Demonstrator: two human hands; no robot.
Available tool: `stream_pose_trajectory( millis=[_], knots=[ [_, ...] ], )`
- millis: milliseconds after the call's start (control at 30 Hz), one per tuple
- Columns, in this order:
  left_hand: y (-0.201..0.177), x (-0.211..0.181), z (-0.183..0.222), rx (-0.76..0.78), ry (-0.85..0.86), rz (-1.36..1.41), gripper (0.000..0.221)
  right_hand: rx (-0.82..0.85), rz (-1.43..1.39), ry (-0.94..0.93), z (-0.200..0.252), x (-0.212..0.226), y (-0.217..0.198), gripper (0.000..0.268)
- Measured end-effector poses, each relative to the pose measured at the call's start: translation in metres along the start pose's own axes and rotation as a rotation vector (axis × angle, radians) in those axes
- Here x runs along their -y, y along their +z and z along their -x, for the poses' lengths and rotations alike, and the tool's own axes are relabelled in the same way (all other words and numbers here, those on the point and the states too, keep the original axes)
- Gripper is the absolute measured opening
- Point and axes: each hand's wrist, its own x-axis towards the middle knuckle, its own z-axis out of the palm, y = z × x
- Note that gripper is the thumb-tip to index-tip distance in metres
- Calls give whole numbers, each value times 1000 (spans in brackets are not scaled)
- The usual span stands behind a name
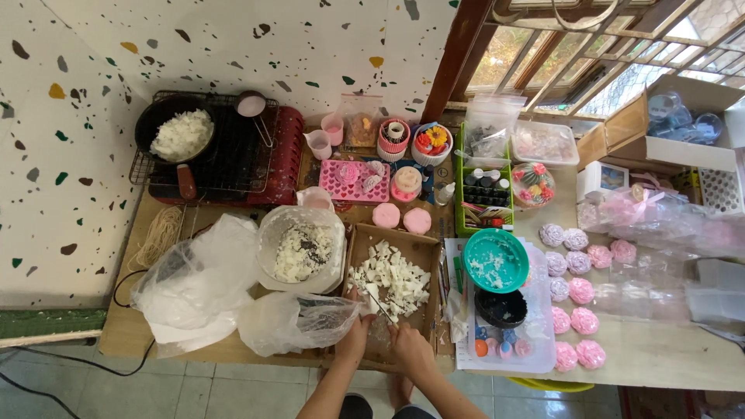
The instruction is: Cutting large chunks of white wax into smaller pieces and transferring them into a plastic container using a knife.
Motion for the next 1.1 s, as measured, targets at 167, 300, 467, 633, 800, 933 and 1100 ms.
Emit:
stream_pose_trajectory(
  millis=[167, 300, 467, 633, 800, 933, 1100],
  knots=[
    [-11, -15, -8, 73, -154, 232, 87, 1, 17, 8, -9, -3, 19, 47],
    [11, 12, -9, 47, -160, 517, 86, -5, 13, 47, -20, -4, 33, 47],
    [12, 19, -18, 80, -108, 777, 95, -9, 5, 53, -21, -1, 43, 44],
    [-3, 5, -15, 197, -220, 543, 99, -37, -87, 48, -35, -32, 82, 43],
    [10, 26, -18, 61, 87, 333, 110, -40, -43, -16, -46, -57, 105, 50],
    [-23, -11, -12, 243, -153, 35, 117, 25, -200, -69, -35, -47, 72, 55],
    [-10, 2, 0, 102, -64, 52, 98, -15, -170, 70, 19, 1, 1, 51]
  ],
)
